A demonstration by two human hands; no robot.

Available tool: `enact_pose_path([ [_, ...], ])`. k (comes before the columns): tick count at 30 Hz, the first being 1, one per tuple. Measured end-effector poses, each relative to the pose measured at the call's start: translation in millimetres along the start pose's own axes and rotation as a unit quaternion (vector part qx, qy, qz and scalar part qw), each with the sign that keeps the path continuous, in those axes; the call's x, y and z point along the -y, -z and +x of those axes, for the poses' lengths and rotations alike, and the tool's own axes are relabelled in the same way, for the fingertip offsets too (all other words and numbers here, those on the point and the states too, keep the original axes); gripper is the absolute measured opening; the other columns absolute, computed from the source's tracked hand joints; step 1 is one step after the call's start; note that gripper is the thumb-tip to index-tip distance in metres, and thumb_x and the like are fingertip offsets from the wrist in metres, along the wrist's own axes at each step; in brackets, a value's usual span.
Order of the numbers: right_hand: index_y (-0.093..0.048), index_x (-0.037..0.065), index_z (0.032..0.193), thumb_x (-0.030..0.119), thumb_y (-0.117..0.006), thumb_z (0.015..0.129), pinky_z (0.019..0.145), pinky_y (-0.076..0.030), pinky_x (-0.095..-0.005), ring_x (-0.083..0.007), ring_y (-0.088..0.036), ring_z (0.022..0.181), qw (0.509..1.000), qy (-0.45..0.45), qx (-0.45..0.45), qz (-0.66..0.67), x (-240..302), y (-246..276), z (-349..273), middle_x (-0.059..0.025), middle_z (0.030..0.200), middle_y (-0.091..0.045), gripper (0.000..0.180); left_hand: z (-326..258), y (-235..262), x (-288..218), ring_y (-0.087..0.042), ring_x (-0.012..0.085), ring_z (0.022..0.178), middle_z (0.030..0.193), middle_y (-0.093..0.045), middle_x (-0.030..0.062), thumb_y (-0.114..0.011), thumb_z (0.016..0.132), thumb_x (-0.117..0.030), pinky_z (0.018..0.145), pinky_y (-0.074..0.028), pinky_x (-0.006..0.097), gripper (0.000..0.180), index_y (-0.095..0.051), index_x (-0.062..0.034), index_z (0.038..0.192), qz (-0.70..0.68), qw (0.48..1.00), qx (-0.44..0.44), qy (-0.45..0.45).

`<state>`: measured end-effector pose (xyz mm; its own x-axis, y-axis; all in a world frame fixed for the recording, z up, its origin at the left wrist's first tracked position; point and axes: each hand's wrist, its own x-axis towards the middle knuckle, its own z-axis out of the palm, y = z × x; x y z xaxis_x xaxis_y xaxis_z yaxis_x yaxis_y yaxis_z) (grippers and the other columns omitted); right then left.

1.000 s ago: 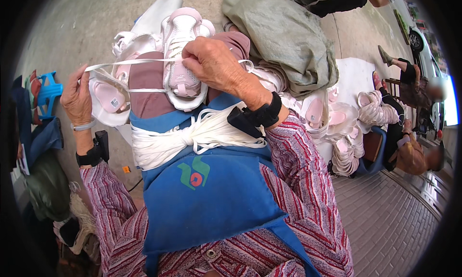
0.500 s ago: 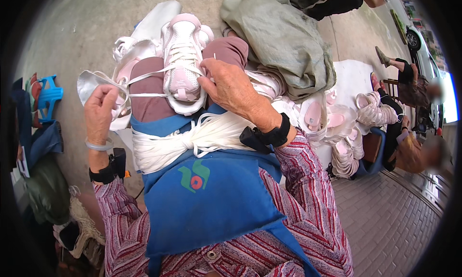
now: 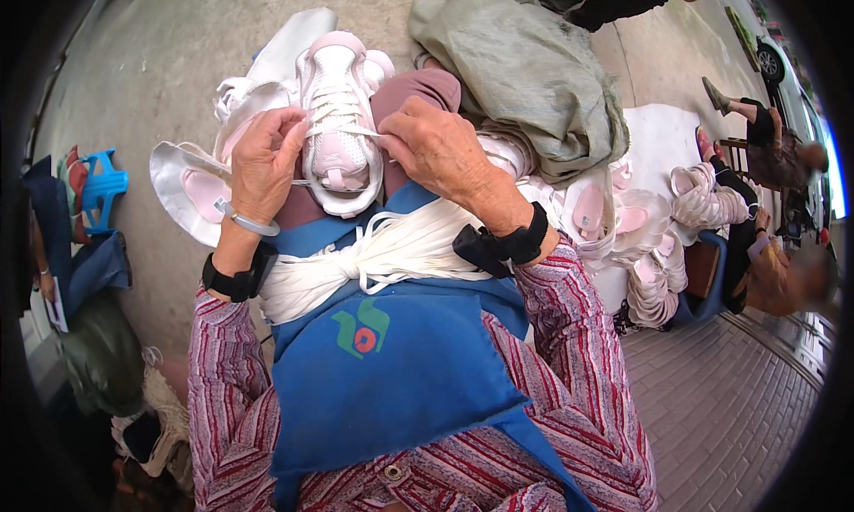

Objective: Thread laces through the eyelets of several pairs of pink and white sneakers.

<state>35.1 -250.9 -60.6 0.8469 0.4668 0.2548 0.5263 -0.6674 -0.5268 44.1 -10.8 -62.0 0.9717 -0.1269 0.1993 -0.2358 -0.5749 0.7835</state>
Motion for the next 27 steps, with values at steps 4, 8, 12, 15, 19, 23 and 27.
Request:
enact_pose_path([
  [4,-0.063,0.009,0.096,0.022,-0.063,0.085,0.061,-0.051,-0.0384,-0.0281,-0.062,0.072,0.995,-0.052,-0.085,0.020,17,-8,15,-0.0081,0.086,-0.058,0.017,10,-12,-1,-0.063,0.0205,0.068,0.083,-0.062,0.0084,-0.067,0.082,-0.009,0.062,-0.049,0.031,0.014,-0.064,-0.0053,0.095,0.062,0.994,0.009,-0.086],
  [8,-0.062,0.012,0.102,0.022,-0.064,0.085,0.057,-0.051,-0.0362,-0.0251,-0.062,0.071,0.997,-0.007,-0.077,-0.024,21,-15,23,-0.0076,0.083,-0.056,0.020,18,-15,-5,-0.063,0.0275,0.069,0.083,-0.060,0.0092,-0.064,0.083,-0.010,0.060,-0.049,0.036,0.008,-0.062,-0.0063,0.090,0.125,0.985,0.020,-0.115],
  [12,-0.063,0.016,0.110,0.021,-0.065,0.085,0.063,-0.052,-0.0347,-0.0246,-0.062,0.075,0.999,-0.026,-0.018,-0.025,21,-18,17,-0.0073,0.091,-0.057,0.025,22,-13,-8,-0.062,0.0327,0.069,0.084,-0.057,0.0105,-0.060,0.084,-0.011,0.058,-0.050,0.040,0.005,-0.058,-0.0069,0.087,0.165,0.974,0.048,-0.148],
  [15,-0.062,0.017,0.113,0.021,-0.064,0.086,0.061,-0.052,-0.0352,-0.0244,-0.062,0.075,0.999,-0.025,-0.011,-0.024,22,-21,15,-0.0077,0.091,-0.057,0.027,22,-17,-5,-0.062,0.0332,0.068,0.084,-0.055,0.0105,-0.059,0.084,-0.010,0.057,-0.050,0.041,0.004,-0.057,-0.0069,0.087,0.166,0.974,0.030,-0.151],
  [19,-0.062,0.016,0.113,0.020,-0.065,0.085,0.062,-0.052,-0.0356,-0.0246,-0.061,0.075,0.999,-0.029,0.015,-0.041,26,-23,18,-0.0081,0.091,-0.056,0.028,20,-12,2,-0.062,0.0311,0.065,0.084,-0.056,0.0107,-0.061,0.084,-0.011,0.058,-0.051,0.039,0.007,-0.057,-0.0057,0.087,0.122,0.977,0.035,-0.172],
  [23,-0.063,0.012,0.110,0.021,-0.066,0.085,0.065,-0.051,-0.0355,-0.0251,-0.061,0.074,0.999,-0.041,-0.031,-0.007,15,-19,11,-0.0087,0.090,-0.057,0.026,24,-5,13,-0.062,0.0296,0.063,0.075,-0.061,0.0122,-0.061,0.087,-0.021,0.059,-0.049,0.038,0.018,-0.058,-0.0034,0.086,0.024,0.997,0.064,-0.030],
  [27,-0.062,0.007,0.104,0.027,-0.066,0.084,0.067,-0.051,-0.0387,-0.0310,-0.062,0.076,0.996,-0.057,-0.050,0.049,4,-23,6,-0.0111,0.087,-0.058,0.029,28,-3,7,-0.048,0.0147,0.061,0.066,-0.055,0.0076,-0.060,0.091,-0.031,0.056,-0.042,0.030,0.033,-0.057,0.0006,0.084,0.065,0.988,0.125,0.071],
])
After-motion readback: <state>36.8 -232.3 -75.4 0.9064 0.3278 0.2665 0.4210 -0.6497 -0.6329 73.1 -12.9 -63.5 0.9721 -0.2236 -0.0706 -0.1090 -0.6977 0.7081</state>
